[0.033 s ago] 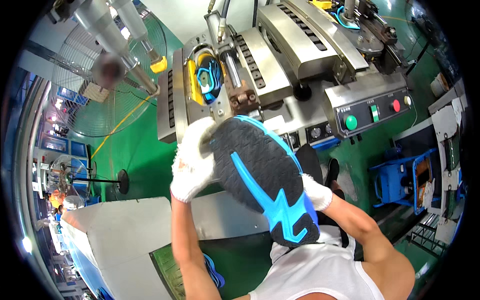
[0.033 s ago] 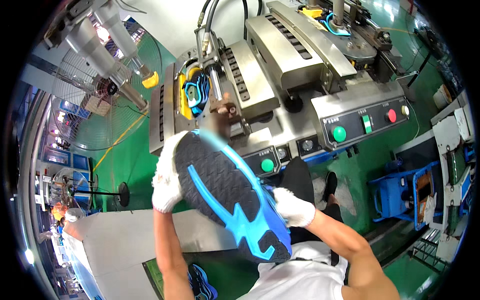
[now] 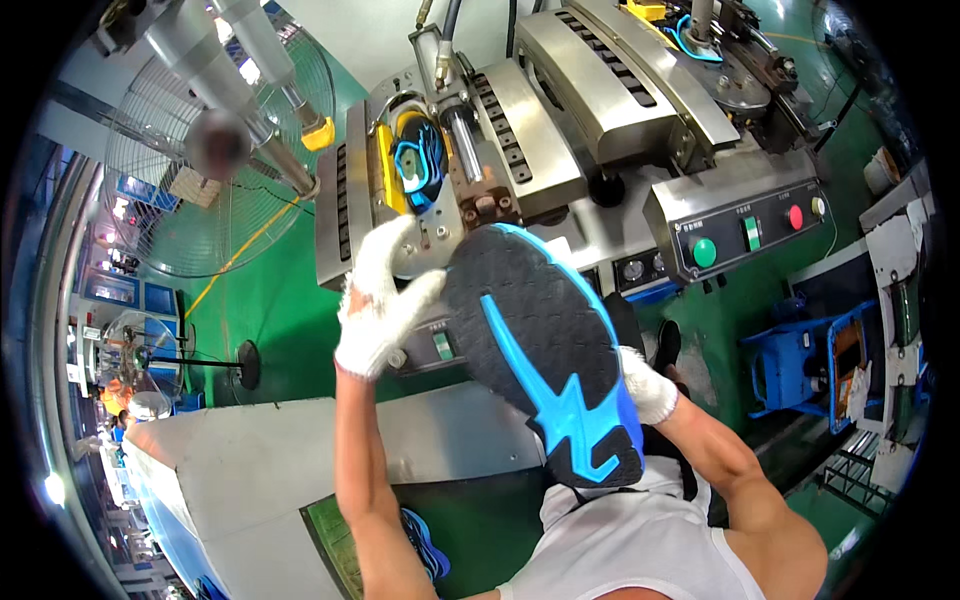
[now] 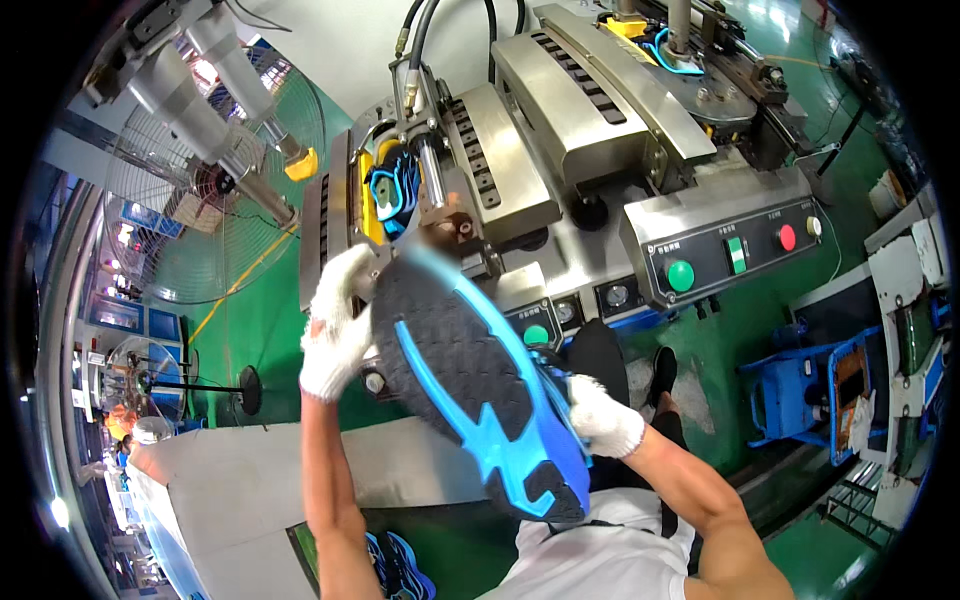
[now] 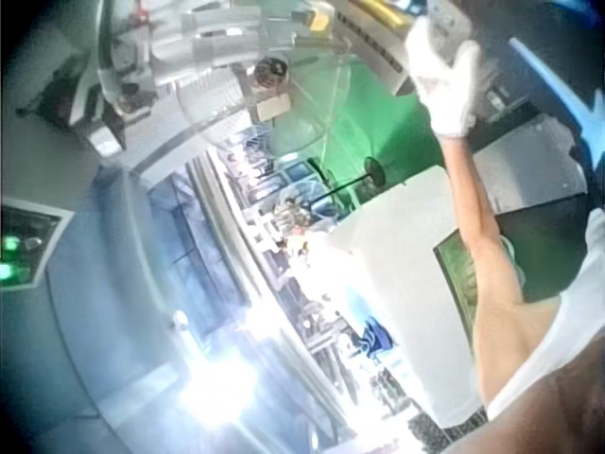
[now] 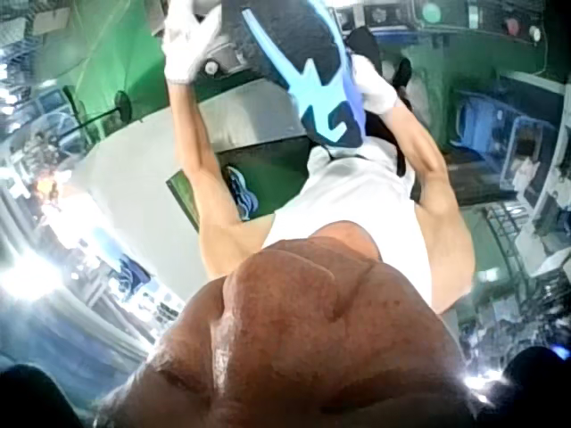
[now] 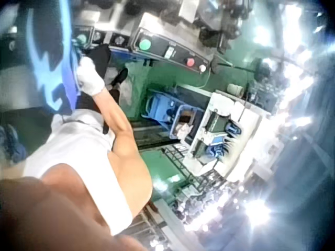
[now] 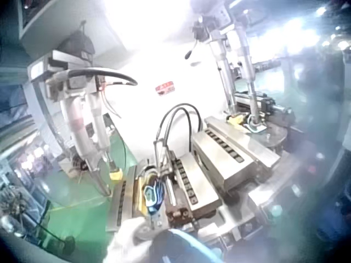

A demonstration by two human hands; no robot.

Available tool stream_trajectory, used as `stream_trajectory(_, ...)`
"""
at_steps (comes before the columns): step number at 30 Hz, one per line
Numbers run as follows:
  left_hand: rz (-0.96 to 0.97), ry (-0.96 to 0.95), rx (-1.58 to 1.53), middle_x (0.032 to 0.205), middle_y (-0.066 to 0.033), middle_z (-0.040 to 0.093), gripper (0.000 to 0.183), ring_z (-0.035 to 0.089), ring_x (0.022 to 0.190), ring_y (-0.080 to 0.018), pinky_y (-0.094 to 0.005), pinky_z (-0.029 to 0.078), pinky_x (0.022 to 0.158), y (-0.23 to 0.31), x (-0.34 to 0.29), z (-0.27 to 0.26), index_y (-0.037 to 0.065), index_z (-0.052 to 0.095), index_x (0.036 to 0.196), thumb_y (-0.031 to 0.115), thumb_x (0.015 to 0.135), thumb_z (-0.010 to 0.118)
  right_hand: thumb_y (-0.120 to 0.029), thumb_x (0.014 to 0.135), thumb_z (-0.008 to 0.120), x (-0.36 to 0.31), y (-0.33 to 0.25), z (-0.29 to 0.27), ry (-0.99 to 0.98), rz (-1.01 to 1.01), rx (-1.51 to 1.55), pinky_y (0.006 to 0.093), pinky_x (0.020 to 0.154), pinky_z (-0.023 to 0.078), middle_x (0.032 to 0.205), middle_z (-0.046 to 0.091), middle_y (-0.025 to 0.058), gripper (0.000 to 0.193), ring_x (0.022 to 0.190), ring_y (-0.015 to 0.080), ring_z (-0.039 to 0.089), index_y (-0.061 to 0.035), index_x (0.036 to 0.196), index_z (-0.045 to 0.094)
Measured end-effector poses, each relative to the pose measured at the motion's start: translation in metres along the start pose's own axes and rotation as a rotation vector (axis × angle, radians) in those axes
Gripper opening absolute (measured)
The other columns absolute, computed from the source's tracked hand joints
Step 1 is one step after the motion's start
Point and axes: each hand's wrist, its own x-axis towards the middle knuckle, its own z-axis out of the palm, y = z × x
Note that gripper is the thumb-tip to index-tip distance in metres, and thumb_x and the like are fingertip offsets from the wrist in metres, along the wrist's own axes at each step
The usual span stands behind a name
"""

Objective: The person repeatedly picks up blue and black sneakers, places them into a machine, presses a button to activate the machine, and then removes the sneakers. This cycle is repeated for multiple pairs of sneakers.

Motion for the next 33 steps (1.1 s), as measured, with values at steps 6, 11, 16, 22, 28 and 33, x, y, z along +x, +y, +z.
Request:
stream_trajectory(6, -0.377, 0.09, 0.326, 0.147, -0.0269, 0.059, 0.085, 0.059, 0.136, -0.0373, -0.0433, 0.046, 0.114, -0.103, 0.142, 0.03, -0.002, 0.052, 0.15, 0.054, 0.09, 0.075, -0.016, 0.085, 0.087, -0.084, -0.025, -0.049, 0.295, -0.26, -0.141, 0.043, 0.117, 0.047, 0.154, 0.055, 0.0124, 0.092, 0.137, 0.0238, 0.057, -0.0044, 0.161, 0.038)
stream_trajectory(11, -0.635, 0.097, 0.569, 0.141, -0.0291, 0.061, 0.09, 0.06, 0.131, -0.0443, -0.0523, 0.047, 0.111, -0.139, 0.191, 0.086, 0.002, 0.047, 0.149, 0.055, 0.083, 0.077, -0.035, 0.09, 0.085, -0.123, -0.016, -0.05, 0.36, -0.387, 0.359, 0.05, 0.121, 0.042, 0.165, 0.043, 0.0157, 0.101, 0.146, 0.0325, 0.049, -0.0046, 0.167, 0.027)
stream_trajectory(16, -0.489, 0.034, 0.478, 0.128, -0.0265, 0.069, 0.075, 0.067, 0.12, -0.0399, -0.0458, 0.052, 0.104, -0.165, 0.215, 0.038, 0.0, 0.061, 0.135, 0.049, 0.081, 0.08, -0.01, 0.093, 0.069, -0.124, 0.011, -0.068, 0.434, -0.456, 0.351, 0.0381, 0.093, 0.053, 0.148, 0.057, 0.0166, 0.081, 0.109, 0.0241, 0.062, -0.0016, 0.164, 0.032)
stream_trajectory(22, -0.336, 0.357, 0.273, 0.125, -0.0247, 0.071, 0.069, 0.069, 0.116, -0.0339, -0.0427, 0.053, 0.102, -0.08, 0.133, -0.049, 0.001, 0.061, 0.137, 0.039, 0.084, 0.082, 0.011, 0.084, 0.063, -0.096, -0.013, -0.013, 0.48, -0.463, 0.158, 0.035, 0.079, 0.062, 0.13, 0.069, 0.0168, 0.081, 0.093, 0.0229, 0.073, -0.0044, 0.161, 0.04)
stream_trajectory(28, -0.41, 0.632, 0.139, 0.13, -0.0193, 0.065, 0.06, 0.064, 0.121, -0.0302, -0.04, 0.05, 0.108, -0.003, -0.089, -0.067, -0.004, 0.059, 0.137, 0.007, 0.083, 0.083, 0.003, 0.087, 0.069, -0.05, -0.035, 0.01, 0.377, -0.421, -0.118, 0.0379, 0.079, 0.062, 0.112, 0.071, 0.0115, 0.046, 0.091, 0.0216, 0.072, -0.0018, 0.132, 0.06)
stream_trajectory(33, -0.583, 0.493, 0.167, 0.12, -0.018, 0.067, 0.054, 0.066, 0.112, -0.0317, -0.0423, 0.052, 0.101, -0.017, -0.273, -0.029, -0.001, 0.06, 0.129, 0.004, 0.08, 0.08, -0.01, 0.097, 0.072, 0.062, -0.086, 0.113, 0.295, -0.44, -0.302, 0.0371, 0.088, 0.061, 0.105, 0.075, 0.0085, 0.023, 0.094, 0.0196, 0.073, -0.0031, 0.119, 0.069)
